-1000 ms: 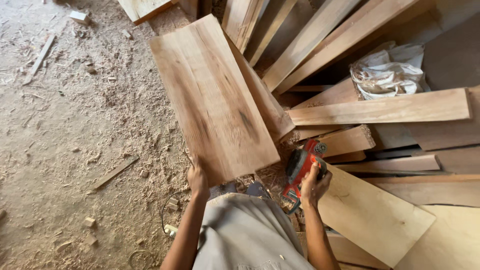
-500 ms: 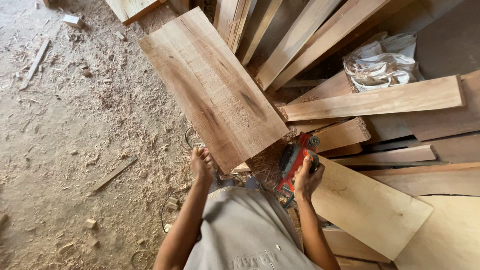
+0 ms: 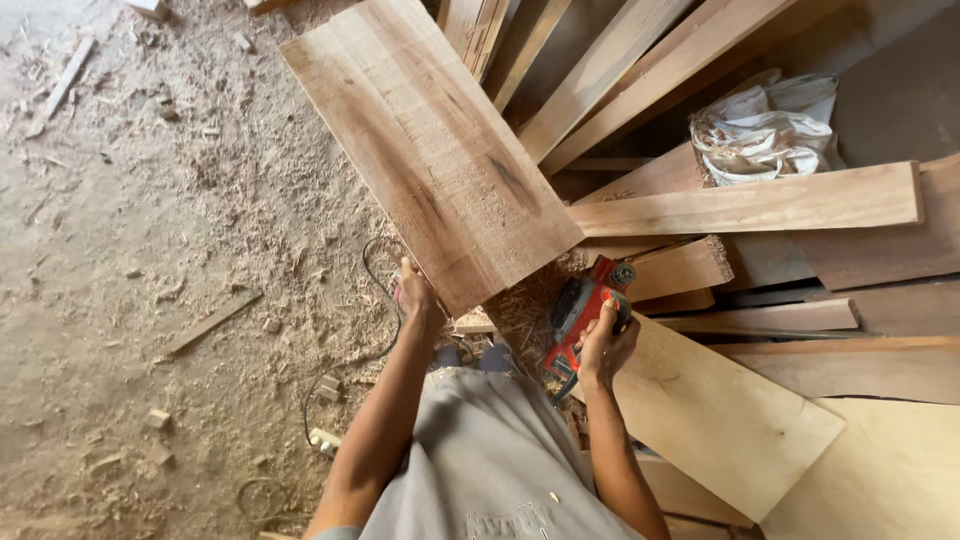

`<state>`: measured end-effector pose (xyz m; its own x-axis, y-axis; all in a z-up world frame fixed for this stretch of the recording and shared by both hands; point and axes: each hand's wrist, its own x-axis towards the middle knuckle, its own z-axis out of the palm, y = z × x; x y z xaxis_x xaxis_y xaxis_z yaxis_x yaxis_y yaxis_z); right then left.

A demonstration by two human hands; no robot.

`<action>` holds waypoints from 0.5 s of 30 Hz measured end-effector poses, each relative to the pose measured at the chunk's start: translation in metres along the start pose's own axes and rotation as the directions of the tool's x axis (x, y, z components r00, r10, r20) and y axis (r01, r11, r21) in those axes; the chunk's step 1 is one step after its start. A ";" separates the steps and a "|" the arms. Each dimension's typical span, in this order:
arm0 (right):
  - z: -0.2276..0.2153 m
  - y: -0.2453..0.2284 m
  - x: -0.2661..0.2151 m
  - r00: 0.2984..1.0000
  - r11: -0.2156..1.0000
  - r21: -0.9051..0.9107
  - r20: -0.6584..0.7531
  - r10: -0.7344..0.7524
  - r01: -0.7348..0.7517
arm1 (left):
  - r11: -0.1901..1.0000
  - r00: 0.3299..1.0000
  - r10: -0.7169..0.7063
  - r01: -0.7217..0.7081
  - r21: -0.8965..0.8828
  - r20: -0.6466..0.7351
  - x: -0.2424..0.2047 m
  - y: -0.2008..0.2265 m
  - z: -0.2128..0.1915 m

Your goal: The person uses a power planer to smooth a wooden board, moving the tool across the surface and edges while holding the wood with the other hand.

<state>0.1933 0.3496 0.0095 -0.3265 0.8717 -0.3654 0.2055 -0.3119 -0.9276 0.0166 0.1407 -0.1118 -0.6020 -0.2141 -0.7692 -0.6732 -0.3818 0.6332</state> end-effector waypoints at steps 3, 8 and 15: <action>-0.008 -0.008 0.009 0.994 0.994 0.032 0.031 0.101 -0.102 | 0.962 0.982 0.114 -0.146 0.231 0.150 0.002 -0.021 -0.043; -0.020 -0.021 0.033 0.938 0.920 0.198 0.148 0.313 -0.338 | 0.701 0.838 -0.162 -0.274 0.659 0.521 -0.072 -0.036 -0.119; -0.068 -0.082 -0.004 0.876 0.806 0.433 0.437 0.203 -0.402 | -0.013 0.102 0.163 -0.994 0.105 0.981 -0.112 -0.063 -0.089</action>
<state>0.2406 0.3974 0.0926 -0.6475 0.5356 -0.5421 -0.1024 -0.7661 -0.6346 0.1648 0.1086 -0.0728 -0.5924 0.7982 0.1090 0.5619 0.3124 0.7659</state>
